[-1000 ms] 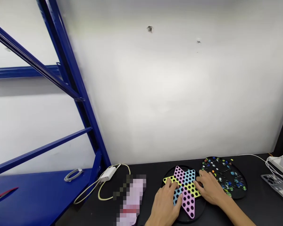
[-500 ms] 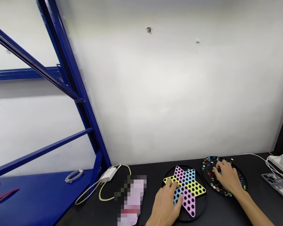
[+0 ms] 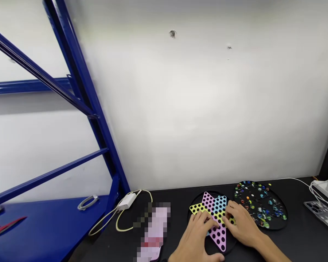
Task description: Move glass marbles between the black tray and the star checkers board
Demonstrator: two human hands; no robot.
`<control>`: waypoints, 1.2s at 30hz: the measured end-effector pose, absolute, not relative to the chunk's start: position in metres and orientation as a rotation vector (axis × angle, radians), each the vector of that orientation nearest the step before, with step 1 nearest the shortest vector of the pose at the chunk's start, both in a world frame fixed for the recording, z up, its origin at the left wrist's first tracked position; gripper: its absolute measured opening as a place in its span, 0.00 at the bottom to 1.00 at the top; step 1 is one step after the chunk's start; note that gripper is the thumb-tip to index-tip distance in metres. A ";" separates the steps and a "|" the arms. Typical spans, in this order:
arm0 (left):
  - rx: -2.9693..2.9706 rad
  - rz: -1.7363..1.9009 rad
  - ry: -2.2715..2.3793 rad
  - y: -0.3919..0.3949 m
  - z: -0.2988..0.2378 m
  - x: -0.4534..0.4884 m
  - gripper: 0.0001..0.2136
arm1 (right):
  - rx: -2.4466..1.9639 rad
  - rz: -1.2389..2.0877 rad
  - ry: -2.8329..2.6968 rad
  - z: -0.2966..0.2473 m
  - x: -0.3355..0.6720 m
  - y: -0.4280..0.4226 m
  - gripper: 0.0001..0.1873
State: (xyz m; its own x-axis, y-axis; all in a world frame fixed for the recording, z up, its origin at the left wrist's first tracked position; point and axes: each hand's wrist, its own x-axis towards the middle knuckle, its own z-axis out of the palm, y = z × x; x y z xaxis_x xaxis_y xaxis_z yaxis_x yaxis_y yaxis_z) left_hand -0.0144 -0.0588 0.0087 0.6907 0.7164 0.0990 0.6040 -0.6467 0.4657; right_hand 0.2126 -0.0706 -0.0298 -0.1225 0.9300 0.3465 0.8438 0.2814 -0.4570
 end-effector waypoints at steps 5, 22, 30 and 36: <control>2.462 0.397 1.067 -0.059 0.015 -0.011 0.26 | -1.613 0.221 -1.957 -0.034 0.213 -0.068 0.13; 2.484 0.455 1.090 -0.058 0.018 -0.009 0.13 | -1.592 0.146 -1.969 -0.029 0.213 -0.067 0.13; 2.495 0.488 1.090 -0.058 0.015 -0.012 0.10 | -1.868 -0.257 -1.681 -0.035 0.295 -0.044 0.12; 2.482 0.478 1.084 -0.058 0.017 -0.012 0.10 | -2.036 0.012 -1.532 -0.046 0.352 -0.043 0.16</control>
